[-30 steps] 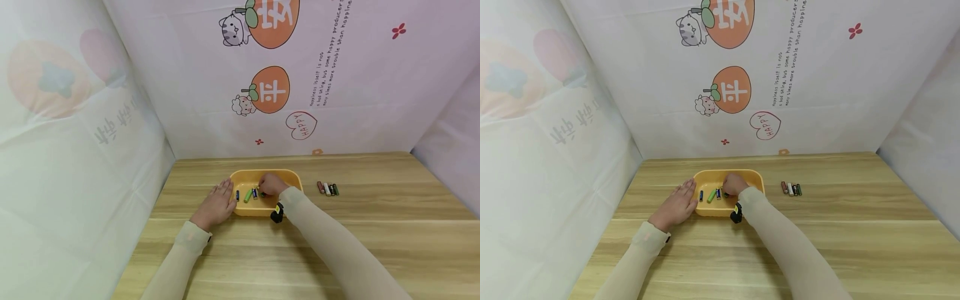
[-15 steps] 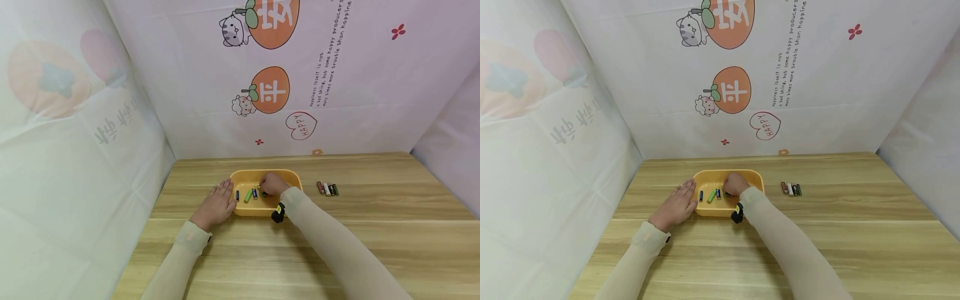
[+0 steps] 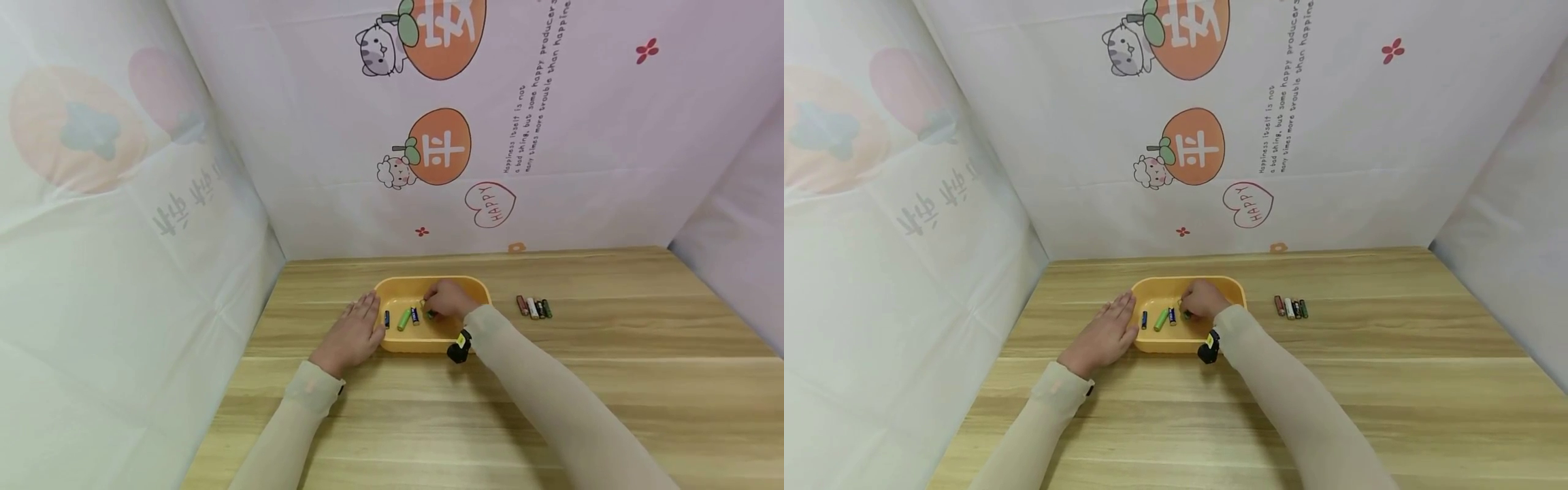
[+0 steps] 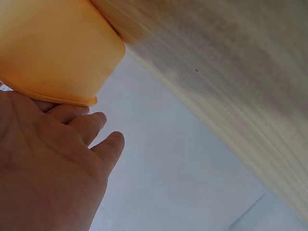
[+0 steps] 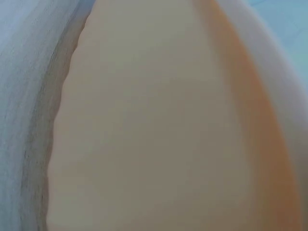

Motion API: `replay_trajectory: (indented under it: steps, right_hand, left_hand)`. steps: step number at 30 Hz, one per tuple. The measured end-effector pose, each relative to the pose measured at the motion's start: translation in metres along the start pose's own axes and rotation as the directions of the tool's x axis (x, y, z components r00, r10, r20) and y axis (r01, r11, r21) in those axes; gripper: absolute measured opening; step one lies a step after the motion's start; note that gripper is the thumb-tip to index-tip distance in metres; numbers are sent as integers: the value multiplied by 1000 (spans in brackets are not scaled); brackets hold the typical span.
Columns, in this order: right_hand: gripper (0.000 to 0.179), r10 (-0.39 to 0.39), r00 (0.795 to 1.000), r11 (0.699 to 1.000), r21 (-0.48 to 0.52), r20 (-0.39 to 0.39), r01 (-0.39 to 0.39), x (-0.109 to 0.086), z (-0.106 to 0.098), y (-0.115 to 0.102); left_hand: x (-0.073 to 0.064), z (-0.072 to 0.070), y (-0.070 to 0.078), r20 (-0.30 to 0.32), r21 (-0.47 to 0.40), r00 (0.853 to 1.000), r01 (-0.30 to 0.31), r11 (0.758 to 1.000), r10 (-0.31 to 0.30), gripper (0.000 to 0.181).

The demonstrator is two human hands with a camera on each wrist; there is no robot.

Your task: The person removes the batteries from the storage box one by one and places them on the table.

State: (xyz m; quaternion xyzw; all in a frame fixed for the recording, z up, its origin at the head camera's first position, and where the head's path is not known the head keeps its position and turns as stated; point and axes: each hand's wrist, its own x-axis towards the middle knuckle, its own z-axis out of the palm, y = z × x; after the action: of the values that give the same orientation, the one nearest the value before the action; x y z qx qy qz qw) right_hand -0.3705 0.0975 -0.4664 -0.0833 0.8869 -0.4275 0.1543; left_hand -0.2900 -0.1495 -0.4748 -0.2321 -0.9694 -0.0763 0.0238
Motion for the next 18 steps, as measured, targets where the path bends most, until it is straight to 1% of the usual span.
replay_trajectory:
  steps: [4, 8, 10, 14, 18]
  right_hand:
    - [23, 2, 1000, 1000, 29, 3, -2, -4, -2, -1]
    - [21, -18, 1000, 1000, 15, -2, 18, -7, -5, 0]
    - [21, -26, 1000, 999, 24, -5, 26, -9, -7, 1]
    - [22, -25, 1000, 998, 64, -3, 25, -13, -11, 3]
    - [23, -35, 999, 999, 35, -18, 36, -16, -14, 5]
  left_hand:
    - [-1, -2, 2, 10, -14, 1000, 4, 1000, -4, 64]
    - [0, -3, 3, 2, -16, 1000, 0, 1000, 0, 65]
    - [0, -3, 3, -4, -13, 1000, 0, 1000, 0, 65]
    - [0, -2, 3, -2, -10, 1000, 1, 1000, -1, 65]
    - [-1, -1, 2, -4, -4, 1000, -4, 1000, 4, 66]
